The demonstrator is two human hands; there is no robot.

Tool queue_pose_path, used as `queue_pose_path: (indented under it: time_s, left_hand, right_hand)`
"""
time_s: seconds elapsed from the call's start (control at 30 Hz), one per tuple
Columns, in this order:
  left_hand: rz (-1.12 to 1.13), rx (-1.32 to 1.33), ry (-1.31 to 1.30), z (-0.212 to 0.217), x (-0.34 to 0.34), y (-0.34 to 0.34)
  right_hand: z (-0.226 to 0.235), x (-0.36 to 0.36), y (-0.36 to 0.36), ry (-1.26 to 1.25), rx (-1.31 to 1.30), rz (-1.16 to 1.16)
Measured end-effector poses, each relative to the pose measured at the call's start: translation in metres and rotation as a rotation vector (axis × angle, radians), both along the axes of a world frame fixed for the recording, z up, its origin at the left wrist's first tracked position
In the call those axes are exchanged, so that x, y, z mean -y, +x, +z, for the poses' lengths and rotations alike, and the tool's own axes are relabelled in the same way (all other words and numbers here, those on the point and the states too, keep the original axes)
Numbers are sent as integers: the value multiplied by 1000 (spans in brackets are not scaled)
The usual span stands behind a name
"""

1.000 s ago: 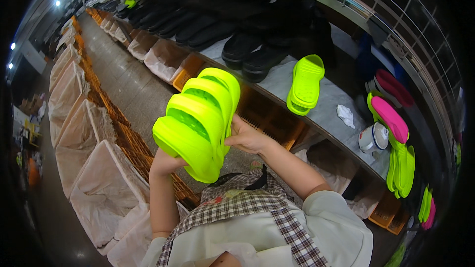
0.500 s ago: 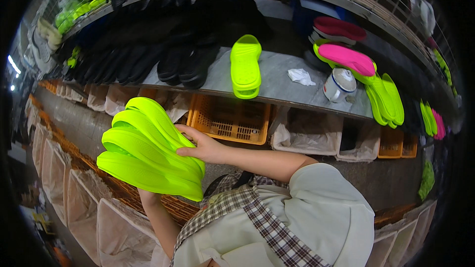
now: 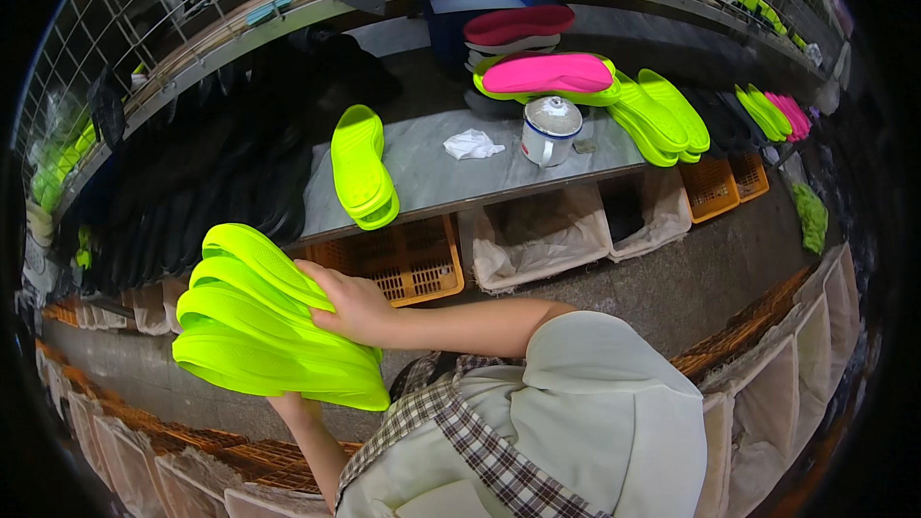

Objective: The person picks up stacks of neon green and black slippers from a table, inspects them, and places them into large white sacks inside yellow crates. The person also handles plastic bags and a metal pot during the process.

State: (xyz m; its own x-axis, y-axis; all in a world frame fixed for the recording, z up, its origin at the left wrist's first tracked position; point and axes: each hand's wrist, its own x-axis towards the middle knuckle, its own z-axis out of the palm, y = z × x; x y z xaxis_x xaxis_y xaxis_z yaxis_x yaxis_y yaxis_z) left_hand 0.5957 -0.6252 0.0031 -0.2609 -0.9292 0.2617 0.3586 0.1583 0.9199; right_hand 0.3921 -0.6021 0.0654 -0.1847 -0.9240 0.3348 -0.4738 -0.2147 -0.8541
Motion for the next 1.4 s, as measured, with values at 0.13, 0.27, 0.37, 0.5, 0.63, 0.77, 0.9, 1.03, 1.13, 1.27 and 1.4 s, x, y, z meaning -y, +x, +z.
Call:
queue_pose_path:
  time_s: [0.13, 0.27, 0.37, 0.5, 0.63, 0.77, 0.9, 1.03, 1.13, 1.27, 1.4]
  left_hand:
    - [-63, -76, 43, -13, 1, -5]
    - [-121, -156, 67, -16, 11, 3]
    - [-122, -185, 71, -14, 16, 21]
    - [-89, -171, 150, -15, 19, 41]
    - [-45, -195, 230, -18, 21, 43]
    - [-34, -229, 320, -20, 29, 35]
    - [-87, -192, 325, -21, 41, 28]
    - [-60, -176, 329, -25, 40, 25]
    - [24, -147, 366, -27, 37, 25]
    - [51, -107, 321, -29, 35, 23]
    - [111, -95, 340, -33, 31, 20]
  right_hand:
    - [2, -1, -14, -18, -91, -12]
    - [5, -10, -53, -129, -131, -97]
    - [5, -33, -98, -404, -43, -320]
    - [6, -78, -156, -587, 460, -563]
    - [20, -121, -210, -660, 643, -976]
    - [34, -129, -247, -672, 776, -866]
    - [52, -97, -292, -708, 830, -875]
    - [59, -51, -341, -739, 717, -950]
    - [59, -17, -374, -691, 584, -1098]
    - [52, 0, -394, -333, 644, -1123]
    - [54, -11, -394, -209, 663, -978]
